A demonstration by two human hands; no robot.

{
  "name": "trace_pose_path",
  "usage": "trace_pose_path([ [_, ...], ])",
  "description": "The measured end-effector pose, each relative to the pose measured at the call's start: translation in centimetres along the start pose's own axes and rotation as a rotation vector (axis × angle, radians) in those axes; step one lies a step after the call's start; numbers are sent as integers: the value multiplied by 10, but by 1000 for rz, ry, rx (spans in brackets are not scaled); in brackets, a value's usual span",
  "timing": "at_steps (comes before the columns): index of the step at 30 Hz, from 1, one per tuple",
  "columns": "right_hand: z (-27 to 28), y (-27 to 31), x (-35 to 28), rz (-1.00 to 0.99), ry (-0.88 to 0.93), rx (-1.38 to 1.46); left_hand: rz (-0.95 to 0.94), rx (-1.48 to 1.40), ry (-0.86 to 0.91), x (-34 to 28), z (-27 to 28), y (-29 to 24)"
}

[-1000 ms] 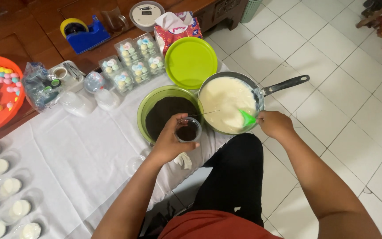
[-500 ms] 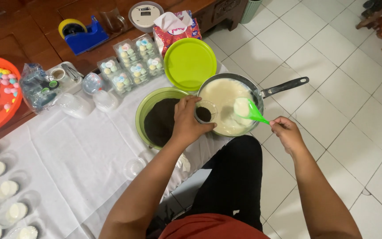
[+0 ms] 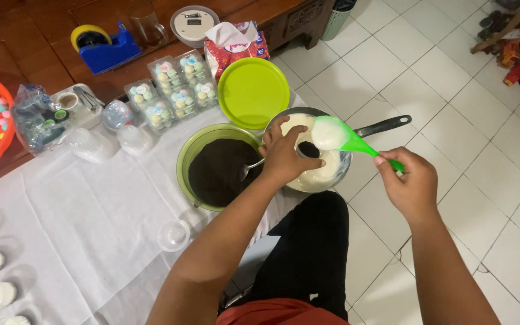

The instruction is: Filling small plastic cups with layers of white and dark liquid mixtures to make desserts

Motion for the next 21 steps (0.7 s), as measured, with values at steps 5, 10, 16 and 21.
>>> trace_pose_path([
  [5,-8,38,-9,521,-209,-455,15,-30,-6,-1,4,0],
  [10,-11,43,-15,595,-264,-536,-3,-61,-29,-8,11,1],
  [16,-13,51,-18,692,-297,-541,-12,-90,-45,-11,14,5],
  [21,-15,48,-19,707,-320,-508,-29,-98,-61,-12,15,5],
])
Point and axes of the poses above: each hand's wrist, its own x-axis towards the middle knuckle, its own z-axis out of the back of the hand, y = z × x, the point moved 5 cm from there along x, towards the middle knuckle, and after that the axes turned 13 degrees about y, right-handed, at the moved point
